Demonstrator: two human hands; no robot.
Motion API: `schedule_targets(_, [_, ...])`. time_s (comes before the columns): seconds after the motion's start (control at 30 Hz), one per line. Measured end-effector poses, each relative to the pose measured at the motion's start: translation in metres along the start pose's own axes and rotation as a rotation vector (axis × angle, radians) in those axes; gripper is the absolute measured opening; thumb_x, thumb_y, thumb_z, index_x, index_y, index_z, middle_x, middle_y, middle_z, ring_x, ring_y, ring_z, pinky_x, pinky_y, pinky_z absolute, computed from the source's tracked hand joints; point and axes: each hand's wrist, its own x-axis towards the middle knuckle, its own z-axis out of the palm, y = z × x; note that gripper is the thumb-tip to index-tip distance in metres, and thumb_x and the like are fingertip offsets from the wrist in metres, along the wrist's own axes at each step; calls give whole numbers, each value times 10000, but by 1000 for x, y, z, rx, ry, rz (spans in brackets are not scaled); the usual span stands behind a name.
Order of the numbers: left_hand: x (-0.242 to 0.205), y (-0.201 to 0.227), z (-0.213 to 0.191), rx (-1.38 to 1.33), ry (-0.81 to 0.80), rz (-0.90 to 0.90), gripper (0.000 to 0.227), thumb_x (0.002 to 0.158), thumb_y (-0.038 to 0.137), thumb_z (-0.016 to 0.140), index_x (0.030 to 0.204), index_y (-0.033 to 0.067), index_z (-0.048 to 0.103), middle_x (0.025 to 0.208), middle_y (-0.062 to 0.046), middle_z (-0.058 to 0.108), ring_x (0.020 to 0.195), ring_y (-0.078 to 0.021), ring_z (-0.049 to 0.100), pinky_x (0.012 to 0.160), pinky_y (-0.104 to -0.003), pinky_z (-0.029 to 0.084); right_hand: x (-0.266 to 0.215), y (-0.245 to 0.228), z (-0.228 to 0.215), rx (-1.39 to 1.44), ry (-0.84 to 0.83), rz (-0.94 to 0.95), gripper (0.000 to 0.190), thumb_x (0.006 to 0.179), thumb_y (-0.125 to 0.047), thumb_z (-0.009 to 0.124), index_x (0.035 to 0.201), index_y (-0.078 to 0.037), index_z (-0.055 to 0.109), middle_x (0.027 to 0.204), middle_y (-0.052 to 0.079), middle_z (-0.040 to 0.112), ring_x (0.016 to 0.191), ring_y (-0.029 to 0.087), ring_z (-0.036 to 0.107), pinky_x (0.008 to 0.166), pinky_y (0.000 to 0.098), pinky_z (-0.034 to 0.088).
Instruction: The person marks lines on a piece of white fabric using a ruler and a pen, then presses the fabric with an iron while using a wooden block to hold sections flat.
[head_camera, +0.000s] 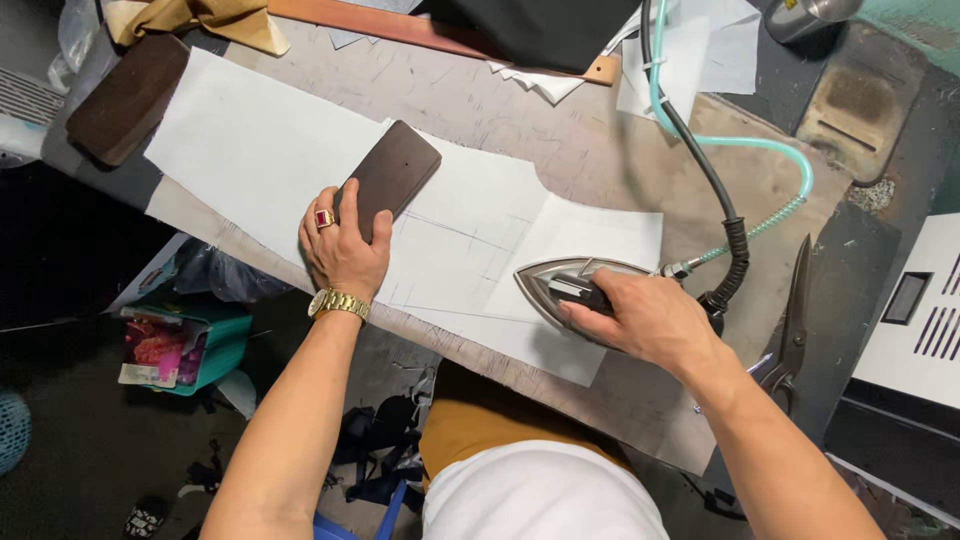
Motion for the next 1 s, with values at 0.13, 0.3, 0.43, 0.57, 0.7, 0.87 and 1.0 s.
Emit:
schedule_targets(0.13, [0, 0, 1, -11, -3, -2, 549, 1024, 565, 527, 1375, 154, 624, 1250, -124, 569, 1187, -335, 554, 979, -498, 419, 2, -10, 4, -35, -6, -90, 533, 968, -666, 503, 898, -151, 622, 685, 87, 696, 697, 279, 741, 661, 395, 586])
schedule_targets(0.3, [0, 0, 0, -6, 4, 7, 546, 1025, 564, 525, 1369, 151, 626, 1239, -122, 568, 1176, -332, 560, 972, -493, 424, 3, -21, 8, -49, -5, -133, 526, 983, -663, 493, 907, -158, 620, 685, 73, 692, 679, 264, 741, 644, 384, 588])
schedule_targets(0.43, [1, 0, 0, -3, 19, 22, 544, 1024, 559, 530, 1362, 145, 631, 1230, -120, 567, 1164, -325, 564, 967, -483, 429, 6, -24, 12, -65, 1, -179, 536, 985, -662, 494, 920, -146, 625, 685, 81, 688, 668, 275, 738, 626, 394, 591])
schedule_targets(0.57, [1, 1, 0, -5, 23, 23, 547, 1020, 559, 536, 1359, 140, 634, 1229, -123, 569, 1166, -327, 567, 967, -487, 429, 9, -26, 18, -68, -13, -197, 530, 992, -644, 481, 935, -132, 607, 701, 110, 684, 673, 316, 738, 631, 429, 587])
schedule_targets(0.7, [2, 2, -2, -10, 28, 21, 544, 1023, 557, 532, 1354, 138, 636, 1223, -125, 569, 1159, -329, 565, 965, -486, 425, 10, -30, 20, -72, -18, -200, 521, 997, -650, 474, 937, -150, 610, 699, 83, 679, 664, 281, 737, 624, 396, 583])
schedule_targets(0.87, [2, 2, -2, -13, 33, 24, 535, 1021, 544, 542, 1347, 131, 639, 1218, -130, 570, 1155, -336, 569, 959, -489, 427, 10, -34, 20, -67, -35, -208, 515, 1000, -647, 475, 947, -154, 614, 714, 79, 686, 667, 273, 741, 622, 386, 584])
schedule_targets(1.0, [2, 2, -1, -9, 37, 25, 534, 1015, 539, 557, 1349, 131, 640, 1228, -127, 573, 1163, -329, 568, 968, -486, 426, 9, -35, 19, -69, -43, -209, 506, 1004, -641, 471, 965, -158, 618, 717, 70, 682, 654, 262, 735, 617, 377, 583])
